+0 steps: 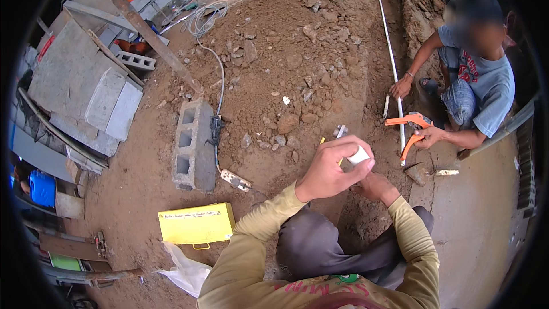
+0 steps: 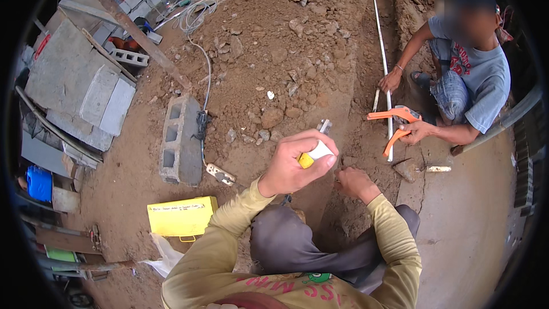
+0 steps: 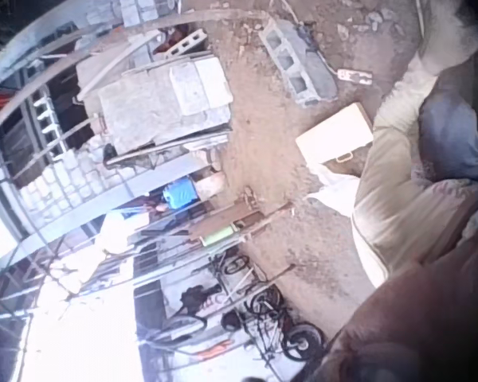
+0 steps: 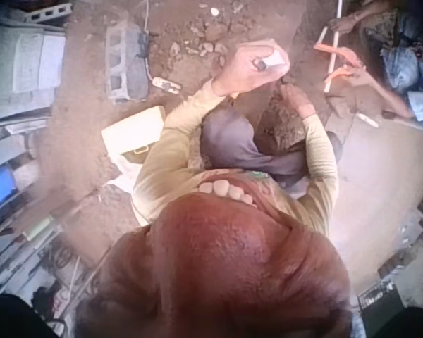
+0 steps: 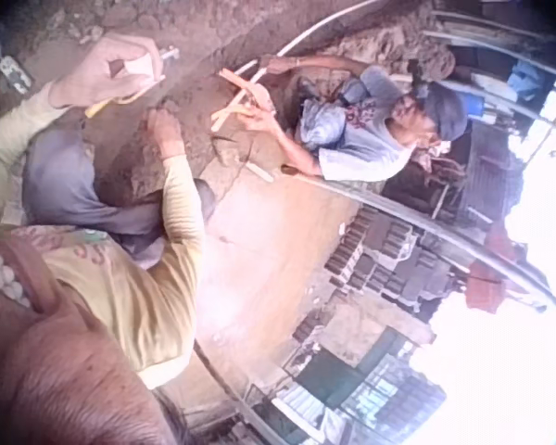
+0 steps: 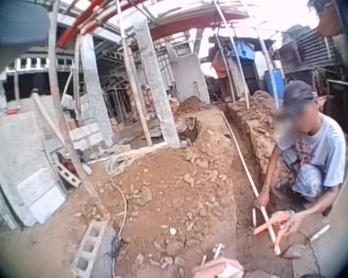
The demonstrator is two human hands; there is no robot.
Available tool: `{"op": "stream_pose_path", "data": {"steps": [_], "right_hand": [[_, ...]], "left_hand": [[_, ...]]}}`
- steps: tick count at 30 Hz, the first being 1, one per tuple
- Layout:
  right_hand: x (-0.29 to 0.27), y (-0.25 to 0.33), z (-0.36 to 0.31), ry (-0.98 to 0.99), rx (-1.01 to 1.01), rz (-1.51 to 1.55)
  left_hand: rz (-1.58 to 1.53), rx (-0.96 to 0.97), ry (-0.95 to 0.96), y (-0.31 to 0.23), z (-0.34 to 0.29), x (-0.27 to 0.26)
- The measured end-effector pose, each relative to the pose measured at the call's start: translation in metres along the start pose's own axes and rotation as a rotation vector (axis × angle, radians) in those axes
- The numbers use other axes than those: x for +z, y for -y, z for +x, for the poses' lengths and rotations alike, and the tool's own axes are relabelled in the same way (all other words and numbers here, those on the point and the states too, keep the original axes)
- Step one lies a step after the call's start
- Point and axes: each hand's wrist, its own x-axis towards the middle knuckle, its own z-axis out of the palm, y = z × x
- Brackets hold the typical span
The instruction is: The person sits on the ground at a construction site and handles a white PVC pipe fitting, inspecting it and manipulating it with their hands. They also handle a yellow pipe cutter and an orange pipe cutter, picking them up and placing them down. Another person is visible in the background working with a long white pipe.
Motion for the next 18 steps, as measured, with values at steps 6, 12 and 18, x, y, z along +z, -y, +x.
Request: {"op": "stream_pose_path", "data": {"steps": [6,12,18], "right_hand": [[0.022,-0.018,0.003,-0.584,-0.345,-0.074],[0.028,-0.032,0.01,-0.645,-0.433,-0.099],[0.027,-0.035,0.009,-0.653,-0.53,-0.101]], "left_hand": [[0.133,0.655,-0.053,-0.055,0.078,0.041],[0.091,0.811,-0.247,-0.098,0.149,0.086],[0.247,0.751,-0.309,-0.104,0.163,0.089]]}}
